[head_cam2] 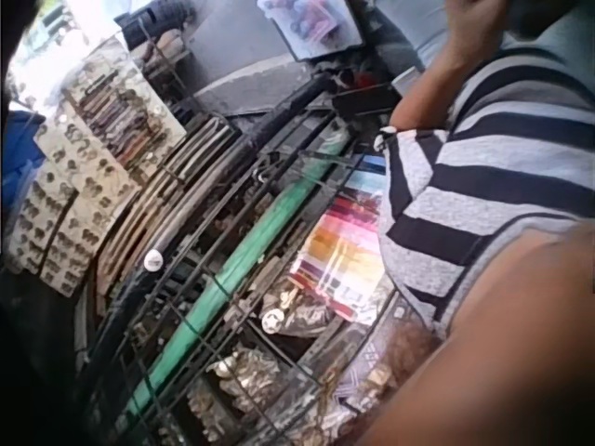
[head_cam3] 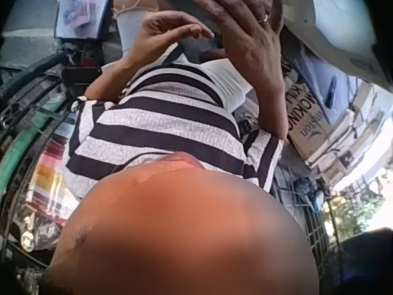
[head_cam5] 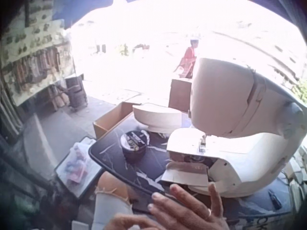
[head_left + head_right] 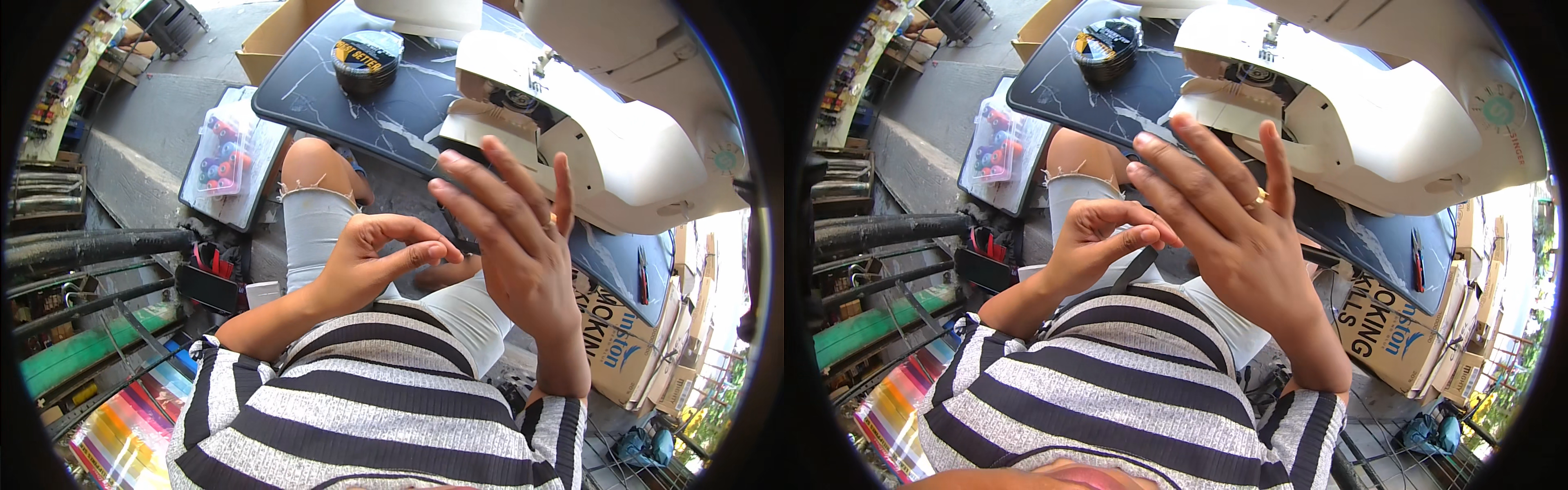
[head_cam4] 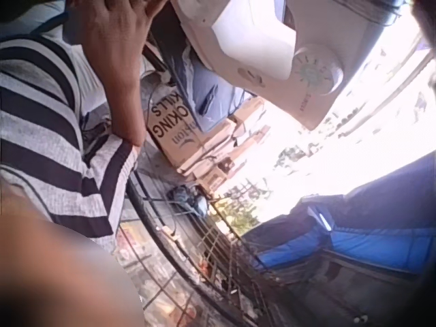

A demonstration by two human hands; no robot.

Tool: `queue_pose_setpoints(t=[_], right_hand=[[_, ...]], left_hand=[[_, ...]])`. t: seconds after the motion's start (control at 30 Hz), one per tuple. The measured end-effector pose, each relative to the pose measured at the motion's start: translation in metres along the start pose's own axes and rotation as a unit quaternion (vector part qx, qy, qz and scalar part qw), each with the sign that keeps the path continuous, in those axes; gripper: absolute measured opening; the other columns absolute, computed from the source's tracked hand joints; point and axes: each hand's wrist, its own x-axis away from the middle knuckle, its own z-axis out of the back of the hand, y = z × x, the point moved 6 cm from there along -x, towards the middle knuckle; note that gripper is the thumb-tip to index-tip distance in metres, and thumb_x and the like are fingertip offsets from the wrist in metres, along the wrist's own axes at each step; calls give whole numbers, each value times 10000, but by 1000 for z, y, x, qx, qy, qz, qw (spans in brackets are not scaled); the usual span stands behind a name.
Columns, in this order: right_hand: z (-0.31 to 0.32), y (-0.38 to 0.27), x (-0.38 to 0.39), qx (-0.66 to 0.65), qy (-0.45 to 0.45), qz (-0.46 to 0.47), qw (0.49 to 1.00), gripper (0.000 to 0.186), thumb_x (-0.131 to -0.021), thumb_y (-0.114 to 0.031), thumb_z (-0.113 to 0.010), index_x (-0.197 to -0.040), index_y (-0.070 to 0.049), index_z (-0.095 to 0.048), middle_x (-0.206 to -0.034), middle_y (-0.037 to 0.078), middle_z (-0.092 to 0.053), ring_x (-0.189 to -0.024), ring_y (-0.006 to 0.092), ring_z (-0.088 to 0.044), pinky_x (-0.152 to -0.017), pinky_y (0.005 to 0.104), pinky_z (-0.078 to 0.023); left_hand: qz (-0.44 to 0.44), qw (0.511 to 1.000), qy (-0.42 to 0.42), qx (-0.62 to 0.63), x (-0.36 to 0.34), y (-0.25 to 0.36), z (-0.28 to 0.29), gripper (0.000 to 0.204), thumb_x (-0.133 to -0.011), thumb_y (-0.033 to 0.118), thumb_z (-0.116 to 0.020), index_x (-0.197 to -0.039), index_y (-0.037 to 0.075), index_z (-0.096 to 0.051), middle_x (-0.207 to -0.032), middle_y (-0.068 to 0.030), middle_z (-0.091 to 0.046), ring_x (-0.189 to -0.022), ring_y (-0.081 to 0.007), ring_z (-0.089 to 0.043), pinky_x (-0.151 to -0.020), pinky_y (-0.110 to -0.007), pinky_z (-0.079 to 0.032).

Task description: The person prepares a sewing machine by inserting a needle and threading it, then positions a blue lanyard under the presser foot and begins sewing. The person handles the needle, thread, and lanyard, and operates the sewing machine.

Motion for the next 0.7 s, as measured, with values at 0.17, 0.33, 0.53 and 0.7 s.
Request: queue_pose_setpoints(t=[0.17, 0.33, 0.53, 0.7], right_hand=[[-15, -4, -15, -69, -48, 26, 996, 295, -730, -163, -784, -1024, -175, -773, -926, -12, -709, -1014, 188, -683, -1216, 549, -265], [-14, -3, -13, -90, -55, 35, 994, 272, -694, -146, -812, -963, -152, -773, -829, 6, -642, -842, 179, -667, -1066, 496, -454], [-16, -6, -12, -93, -19, 35, 995, 198, -746, -149, -782, -934, -115, -732, -860, 10, -643, -846, 194, -651, -913, 429, -539], [-17, -11, -12, -81, -12, 30, 996, 174, -773, -137, -760, -928, -77, -709, -876, 25, -643, -862, 210, -650, -854, 408, -546]], left_hand=[[-53, 994, 35, -87, 11, 9, 16, 148, -942, 137, -705, -1003, 14, -761, -935, -75, -752, -825, -90, -654, -727, -253, -511], [-79, 977, 58, -187, 17, 20, 28, 116, -896, 87, -735, -984, 16, -762, -939, -86, -752, -831, -134, -659, -752, -274, -503], [-135, 945, 84, -286, 21, 36, 38, 127, -847, 55, -763, -967, 15, -758, -928, -101, -759, -888, -193, -700, -800, -309, -530], [-179, 931, 125, -292, 24, 42, 43, 144, -802, 59, -809, -942, 56, -773, -923, -59, -766, -816, -158, -680, -734, -288, -503]])
